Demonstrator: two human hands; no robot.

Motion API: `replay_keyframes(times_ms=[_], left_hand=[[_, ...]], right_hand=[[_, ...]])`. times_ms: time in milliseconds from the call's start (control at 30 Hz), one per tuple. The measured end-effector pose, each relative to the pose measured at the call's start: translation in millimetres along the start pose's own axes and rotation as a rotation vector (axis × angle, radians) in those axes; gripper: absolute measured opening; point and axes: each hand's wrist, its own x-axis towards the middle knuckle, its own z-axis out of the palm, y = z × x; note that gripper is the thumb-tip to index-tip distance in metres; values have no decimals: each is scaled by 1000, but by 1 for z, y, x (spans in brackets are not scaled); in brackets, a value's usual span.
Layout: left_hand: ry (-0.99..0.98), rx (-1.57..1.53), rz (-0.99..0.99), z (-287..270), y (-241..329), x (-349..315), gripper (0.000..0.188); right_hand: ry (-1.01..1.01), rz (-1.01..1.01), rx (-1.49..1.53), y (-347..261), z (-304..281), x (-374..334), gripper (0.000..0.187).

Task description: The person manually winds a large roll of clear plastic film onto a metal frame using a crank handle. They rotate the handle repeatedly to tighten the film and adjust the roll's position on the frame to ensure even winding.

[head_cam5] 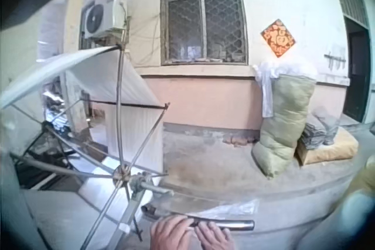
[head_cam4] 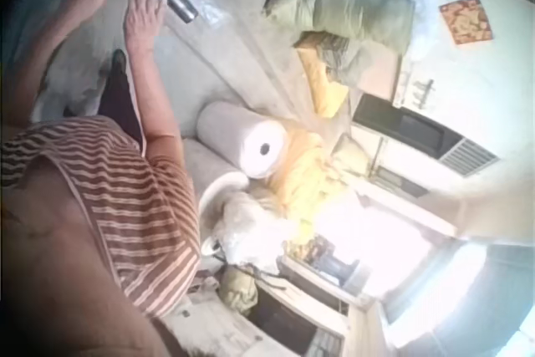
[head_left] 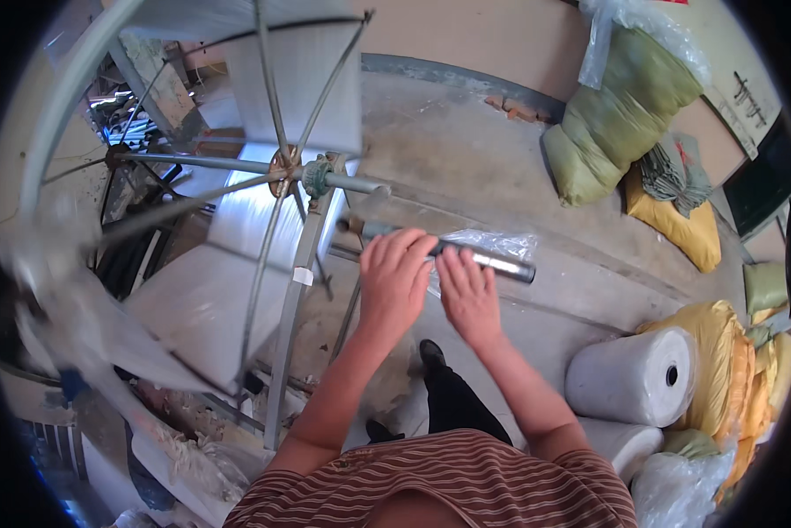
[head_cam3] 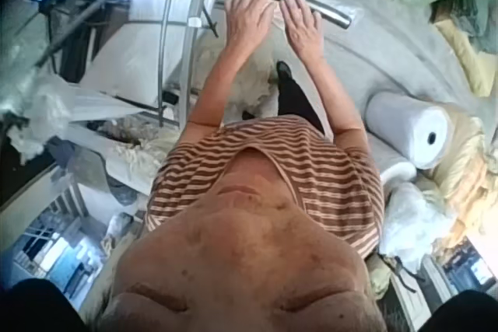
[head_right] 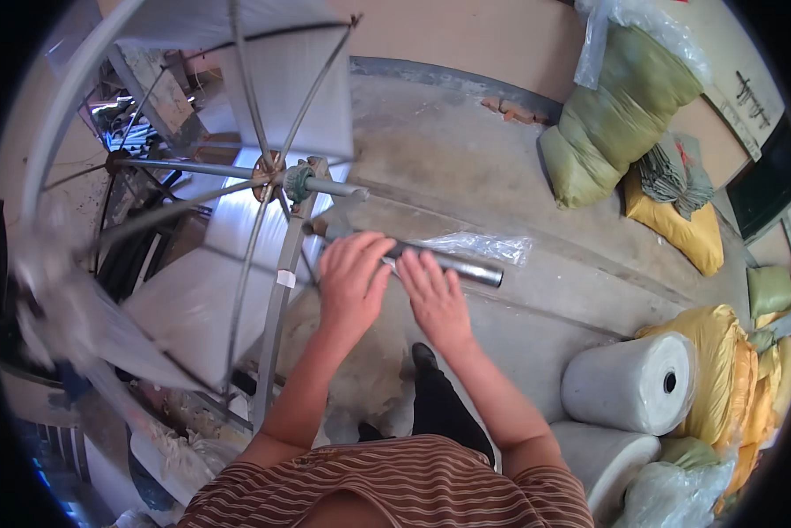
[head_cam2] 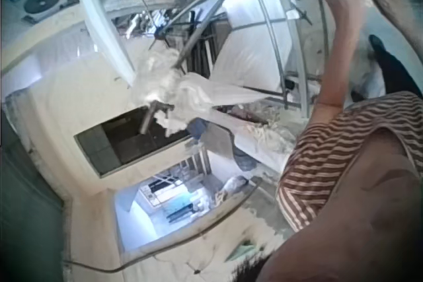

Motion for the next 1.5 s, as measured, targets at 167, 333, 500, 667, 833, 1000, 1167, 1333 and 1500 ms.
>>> replay_keyframes(times_ms=[167, 333, 500, 667, 833, 1000, 1167, 1333, 1500], left_hand=[[42, -69, -107, 5, -21, -13, 29], [-40, -84, -241, 31, -59, -36, 25], [-73, -88, -347, 57, -100, -59, 24], [-148, -56, -479, 79, -125, -82, 23], [-145, -4, -532, 94, -133, -109, 23], [-147, 12, -599, 75, -116, -130, 23], [-116, 66, -557, 47, -84, -136, 22], [-104, 59, -521, 19, -52, -149, 23], [-161, 111, -316, 6, -22, -146, 34]], right_hand=[[223, 44, -63, 64, -8, 125, 70], [210, 78, -57, 127, 27, 210, 83], [30, 129, -52, 184, 105, 256, 85], [-252, 173, -64, 215, 221, 256, 83], [-602, 247, -25, 200, 329, 206, 84], [-878, 264, 161, 141, 376, 113, 86], [-963, 234, 375, 76, 343, 8, 78], [-1028, 216, 566, 20, 235, -41, 60], [-854, 198, 610, -5, 105, -44, 40]])
